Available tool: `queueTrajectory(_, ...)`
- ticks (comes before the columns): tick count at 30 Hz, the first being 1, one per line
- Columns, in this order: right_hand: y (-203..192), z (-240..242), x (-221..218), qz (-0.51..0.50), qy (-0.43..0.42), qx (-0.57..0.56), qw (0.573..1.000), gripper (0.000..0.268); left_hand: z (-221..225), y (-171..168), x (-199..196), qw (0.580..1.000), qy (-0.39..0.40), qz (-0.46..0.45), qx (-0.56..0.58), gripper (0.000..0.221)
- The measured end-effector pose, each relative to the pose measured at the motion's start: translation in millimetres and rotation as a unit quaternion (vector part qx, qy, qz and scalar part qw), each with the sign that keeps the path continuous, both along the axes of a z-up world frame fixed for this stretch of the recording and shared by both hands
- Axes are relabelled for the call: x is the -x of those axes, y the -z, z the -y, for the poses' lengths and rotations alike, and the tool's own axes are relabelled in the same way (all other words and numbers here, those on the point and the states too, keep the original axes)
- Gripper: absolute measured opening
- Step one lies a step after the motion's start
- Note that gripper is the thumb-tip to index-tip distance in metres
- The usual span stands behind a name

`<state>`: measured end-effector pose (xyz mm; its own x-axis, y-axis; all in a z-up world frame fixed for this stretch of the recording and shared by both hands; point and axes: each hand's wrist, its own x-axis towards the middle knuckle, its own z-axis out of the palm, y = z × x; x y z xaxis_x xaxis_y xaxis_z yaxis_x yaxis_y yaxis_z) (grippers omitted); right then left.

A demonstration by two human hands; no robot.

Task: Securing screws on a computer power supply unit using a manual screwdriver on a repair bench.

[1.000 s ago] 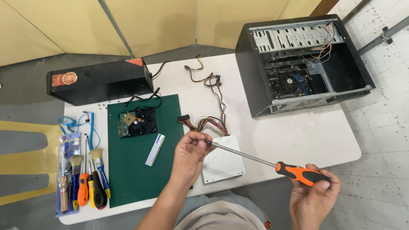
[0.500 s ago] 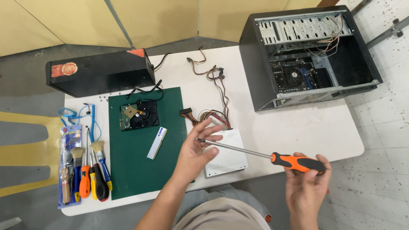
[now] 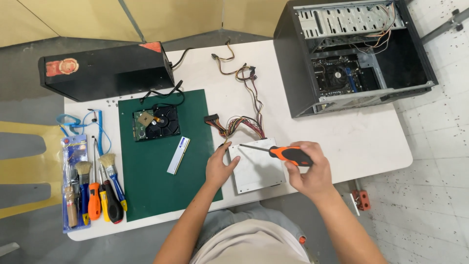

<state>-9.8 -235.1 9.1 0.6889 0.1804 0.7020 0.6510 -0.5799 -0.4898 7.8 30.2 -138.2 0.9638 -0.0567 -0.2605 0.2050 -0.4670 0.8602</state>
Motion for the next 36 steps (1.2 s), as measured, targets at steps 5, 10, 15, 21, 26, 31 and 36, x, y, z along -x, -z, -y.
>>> queueTrajectory(5,-3,-23,-14,-0.040,-0.034,0.045,0.998,0.048,-3,32,-7,0.999,0.016,0.024,-0.016,0.056)
queueTrajectory(10,-17,-37,-18,-0.058,-0.028,0.113,0.991,0.042,-3,26,-6,1.000,0.021,0.015,-0.006,0.053)
queueTrajectory(15,-11,-38,-21,-0.065,-0.028,0.124,0.990,0.041,-4,23,-6,1.000,0.023,0.003,-0.010,0.055)
queueTrajectory(21,-12,-43,-25,-0.052,-0.035,0.142,0.988,0.041,-4,22,-6,0.999,0.031,-0.010,-0.011,0.056)
queueTrajectory(26,-10,-52,-27,-0.082,-0.046,0.202,0.975,0.045,-3,23,-6,0.999,0.034,-0.011,-0.016,0.056)
queueTrajectory(31,-20,-65,-38,-0.101,-0.045,0.217,0.970,0.037,-3,26,-6,0.999,0.032,-0.001,-0.014,0.057)
queueTrajectory(36,-75,-79,-54,-0.125,0.011,0.280,0.952,0.048,-6,7,-5,0.999,0.029,-0.035,0.016,0.059)
